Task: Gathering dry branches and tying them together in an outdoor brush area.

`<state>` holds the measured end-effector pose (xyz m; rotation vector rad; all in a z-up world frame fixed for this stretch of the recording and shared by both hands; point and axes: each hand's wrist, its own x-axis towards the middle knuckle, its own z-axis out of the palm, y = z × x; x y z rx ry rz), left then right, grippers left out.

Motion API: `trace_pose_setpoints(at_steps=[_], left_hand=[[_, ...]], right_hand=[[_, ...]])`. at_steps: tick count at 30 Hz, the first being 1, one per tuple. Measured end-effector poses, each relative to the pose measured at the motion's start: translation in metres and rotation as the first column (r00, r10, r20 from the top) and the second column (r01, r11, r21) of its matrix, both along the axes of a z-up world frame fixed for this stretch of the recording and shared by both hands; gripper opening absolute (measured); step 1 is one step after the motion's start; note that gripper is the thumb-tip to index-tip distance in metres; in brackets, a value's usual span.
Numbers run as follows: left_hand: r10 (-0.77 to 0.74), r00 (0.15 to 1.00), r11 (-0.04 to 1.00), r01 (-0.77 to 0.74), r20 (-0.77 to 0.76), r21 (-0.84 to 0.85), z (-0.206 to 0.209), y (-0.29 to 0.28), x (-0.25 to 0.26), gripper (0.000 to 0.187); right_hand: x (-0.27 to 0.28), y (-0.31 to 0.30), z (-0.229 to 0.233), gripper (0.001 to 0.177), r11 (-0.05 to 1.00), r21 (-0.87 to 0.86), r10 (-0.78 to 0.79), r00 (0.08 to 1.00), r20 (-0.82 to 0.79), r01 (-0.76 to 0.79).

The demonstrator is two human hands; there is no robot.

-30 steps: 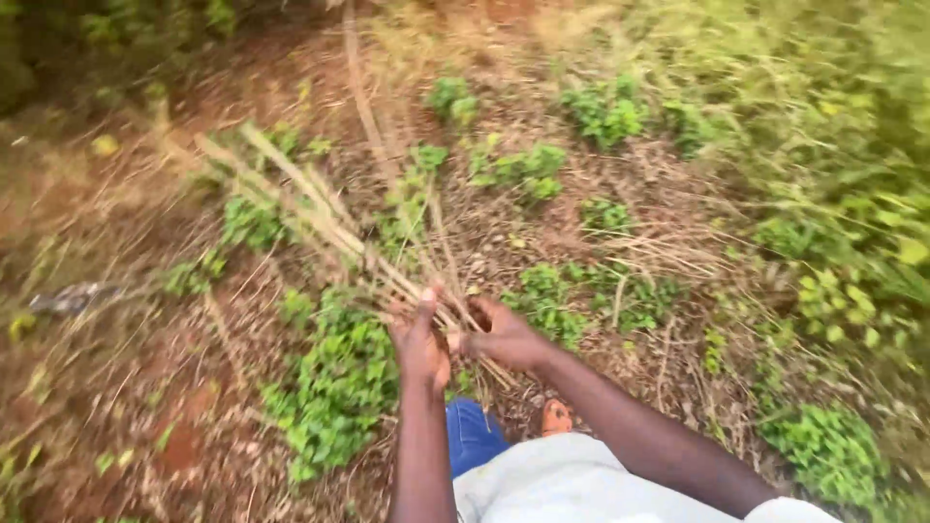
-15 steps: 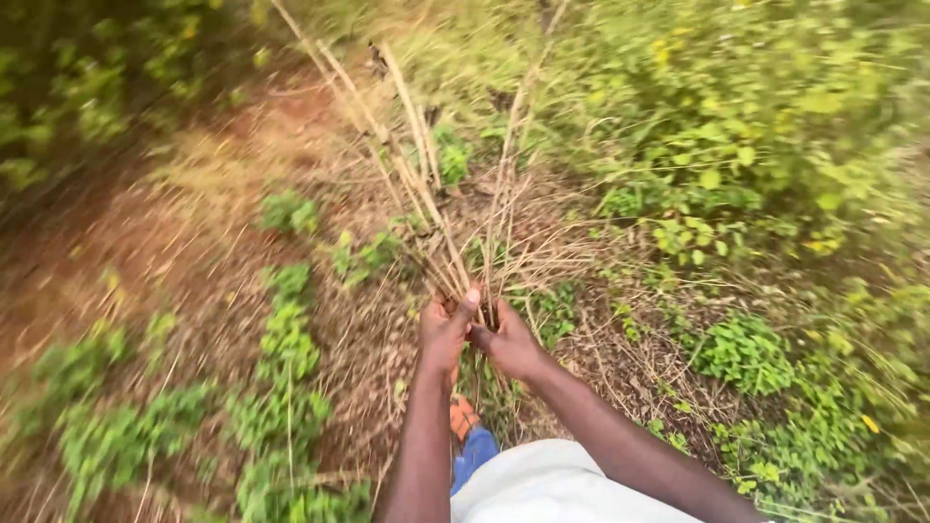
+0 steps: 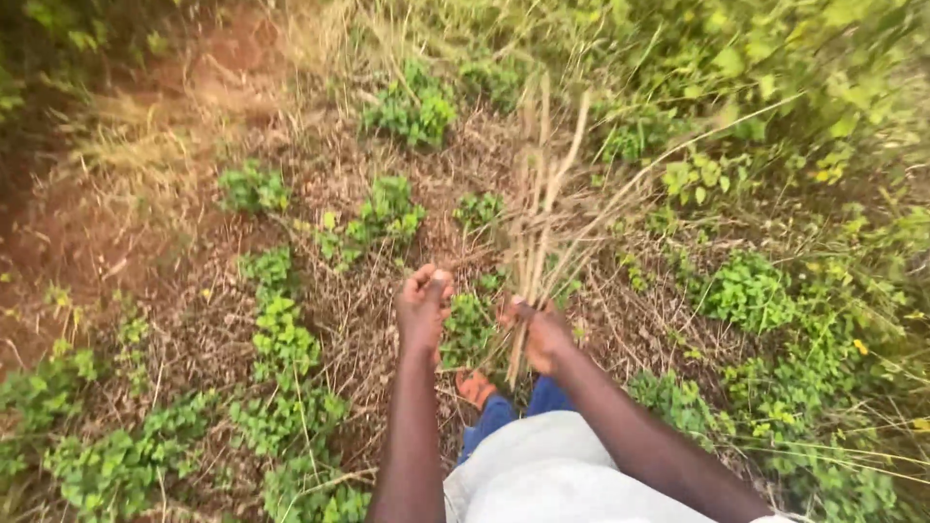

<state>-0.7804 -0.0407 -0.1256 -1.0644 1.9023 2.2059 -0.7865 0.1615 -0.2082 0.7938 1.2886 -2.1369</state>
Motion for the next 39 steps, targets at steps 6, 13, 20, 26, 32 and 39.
trace_pose_setpoints(at_steps=[6,13,20,26,32,39], left_hand=[[-0.031,0.982,0.999,0.035,0.188,-0.02,-0.014,0.001,-0.036,0.04],[0.042,0.984,0.998,-0.048,0.172,0.031,-0.125,-0.015,-0.092,0.045],[0.091,0.916,0.995,-0.072,0.39,-0.065,-0.294,-0.012,-0.168,0.046],[0.125,0.881,0.991,-0.091,0.455,-0.095,-0.384,0.014,-0.215,0.046],[0.064,0.912,0.982,0.015,0.405,-0.189,-0.51,0.025,-0.218,0.044],[-0.036,0.942,0.992,0.074,0.333,-0.104,-0.517,0.05,-0.253,0.045]], right_hand=[[-0.069,-0.002,0.011,0.038,0.944,0.192,-0.279,0.96,0.022,0.27],[-0.177,0.001,-0.081,0.04,0.841,0.101,-0.54,0.816,0.204,0.532],[-0.306,-0.036,-0.223,0.033,0.883,0.223,-0.468,0.802,0.371,0.412],[-0.37,-0.017,-0.528,0.038,0.864,0.367,-0.441,0.87,0.22,0.345],[-0.397,0.013,-0.675,0.065,0.909,0.161,-0.403,0.708,0.58,0.385],[-0.401,0.003,-0.567,0.079,0.986,0.168,-0.121,0.766,0.631,0.018]])
